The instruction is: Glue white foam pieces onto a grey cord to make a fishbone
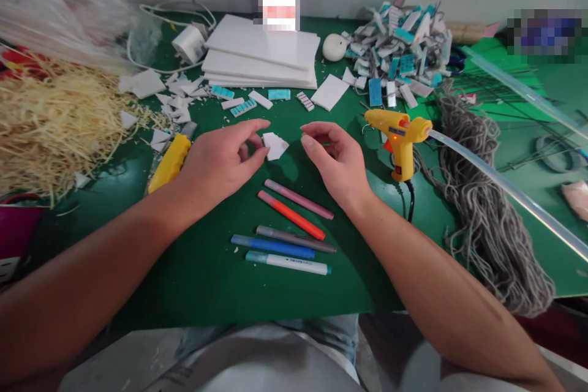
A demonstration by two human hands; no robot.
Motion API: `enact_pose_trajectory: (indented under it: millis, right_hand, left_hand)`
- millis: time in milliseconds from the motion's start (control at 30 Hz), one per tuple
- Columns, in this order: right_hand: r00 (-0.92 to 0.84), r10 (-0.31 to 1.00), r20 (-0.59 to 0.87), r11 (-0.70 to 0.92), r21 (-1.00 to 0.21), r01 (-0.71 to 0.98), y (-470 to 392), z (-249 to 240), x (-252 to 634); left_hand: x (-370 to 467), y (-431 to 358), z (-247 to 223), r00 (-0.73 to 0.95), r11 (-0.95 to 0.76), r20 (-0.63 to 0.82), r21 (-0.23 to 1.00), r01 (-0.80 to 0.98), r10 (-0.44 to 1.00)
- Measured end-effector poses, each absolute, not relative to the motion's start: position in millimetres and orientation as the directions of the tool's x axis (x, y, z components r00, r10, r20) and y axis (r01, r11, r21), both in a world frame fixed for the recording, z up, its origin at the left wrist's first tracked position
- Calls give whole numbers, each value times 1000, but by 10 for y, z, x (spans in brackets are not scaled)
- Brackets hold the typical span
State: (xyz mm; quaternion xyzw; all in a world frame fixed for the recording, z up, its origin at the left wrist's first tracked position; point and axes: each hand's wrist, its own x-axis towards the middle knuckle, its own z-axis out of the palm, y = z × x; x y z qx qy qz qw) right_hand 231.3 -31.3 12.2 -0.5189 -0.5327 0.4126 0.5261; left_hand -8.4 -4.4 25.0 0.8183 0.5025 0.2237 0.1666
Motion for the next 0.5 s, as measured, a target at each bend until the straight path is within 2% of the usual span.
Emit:
enact_pose_trajectory:
  millis: [100,200,367,500]
  right_hand:
    - [91,988,129,117,-985,124,-309,113,2316]
    - [99,988,119,105,-986,129,-305,111,2311]
    - [113,985,133,119,-985,126,-314,109,2305]
    - [177,958,227,198,-965,169,-310,85,2332]
  left_hand:
    - [-112,-21,275,412,-478,246,382,791,878]
    - [-129,18,258,482,-543,252,342,767,839]
    - [-83,46,174,555,-592,213,374,714,804]
    - [4,-10,161,663,-685,245,469,558,708]
